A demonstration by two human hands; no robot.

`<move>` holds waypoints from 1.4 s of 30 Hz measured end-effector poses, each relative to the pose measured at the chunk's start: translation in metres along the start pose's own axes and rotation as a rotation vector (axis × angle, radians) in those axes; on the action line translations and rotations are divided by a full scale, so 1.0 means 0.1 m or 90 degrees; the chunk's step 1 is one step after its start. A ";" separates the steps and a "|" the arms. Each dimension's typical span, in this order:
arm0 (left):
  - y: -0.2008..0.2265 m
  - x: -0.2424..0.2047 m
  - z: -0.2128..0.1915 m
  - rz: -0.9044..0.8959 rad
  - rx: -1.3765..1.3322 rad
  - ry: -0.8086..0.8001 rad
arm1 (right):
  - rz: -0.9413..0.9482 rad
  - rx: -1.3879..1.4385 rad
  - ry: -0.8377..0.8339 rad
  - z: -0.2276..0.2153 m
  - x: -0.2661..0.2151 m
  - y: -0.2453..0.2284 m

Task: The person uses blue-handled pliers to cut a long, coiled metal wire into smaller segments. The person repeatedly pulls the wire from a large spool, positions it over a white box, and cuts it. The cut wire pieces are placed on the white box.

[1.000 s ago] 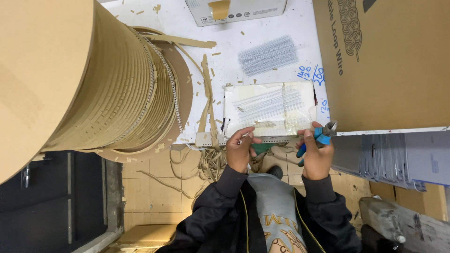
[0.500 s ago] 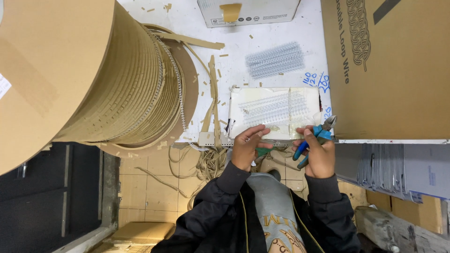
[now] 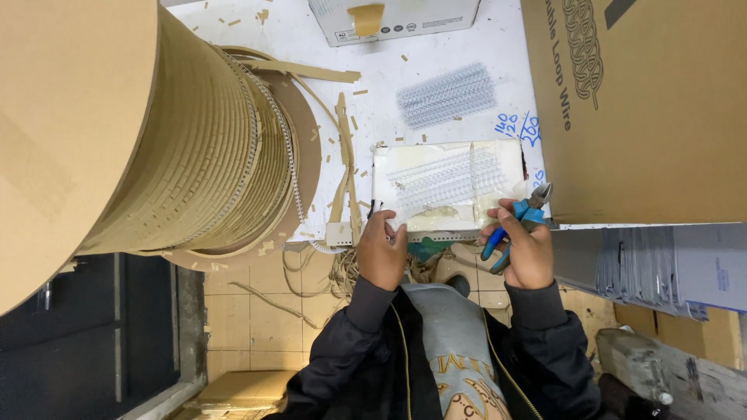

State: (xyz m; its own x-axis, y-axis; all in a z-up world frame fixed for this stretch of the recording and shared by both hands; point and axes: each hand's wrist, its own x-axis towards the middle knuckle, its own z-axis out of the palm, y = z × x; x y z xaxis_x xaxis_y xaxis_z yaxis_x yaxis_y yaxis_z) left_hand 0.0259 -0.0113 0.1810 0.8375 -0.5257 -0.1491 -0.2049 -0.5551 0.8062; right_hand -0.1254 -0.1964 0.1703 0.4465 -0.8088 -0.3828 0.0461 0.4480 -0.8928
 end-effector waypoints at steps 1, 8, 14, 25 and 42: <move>-0.04 -0.01 0.02 0.020 0.046 0.001 | 0.005 0.001 -0.001 0.00 0.01 0.02; -0.19 0.03 0.05 0.083 0.088 0.022 | -0.008 -0.005 -0.010 -0.02 -0.01 0.10; -0.19 0.05 0.01 0.049 -0.070 -0.040 | -0.027 0.022 0.011 -0.07 -0.04 0.21; -0.07 -0.05 0.16 0.040 -0.397 -0.054 | -0.023 0.067 -0.084 0.10 -0.22 0.07; 0.05 -0.07 0.03 0.012 -0.350 -0.038 | 0.025 0.022 -0.107 0.32 -0.14 -0.16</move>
State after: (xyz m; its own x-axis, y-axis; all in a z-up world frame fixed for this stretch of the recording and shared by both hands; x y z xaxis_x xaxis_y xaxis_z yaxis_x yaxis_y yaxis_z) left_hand 0.0174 -0.0126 0.1848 0.8032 -0.5763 -0.1509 0.0885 -0.1351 0.9869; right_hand -0.1042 -0.1799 0.1976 0.5915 -0.7166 -0.3696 0.0544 0.4929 -0.8684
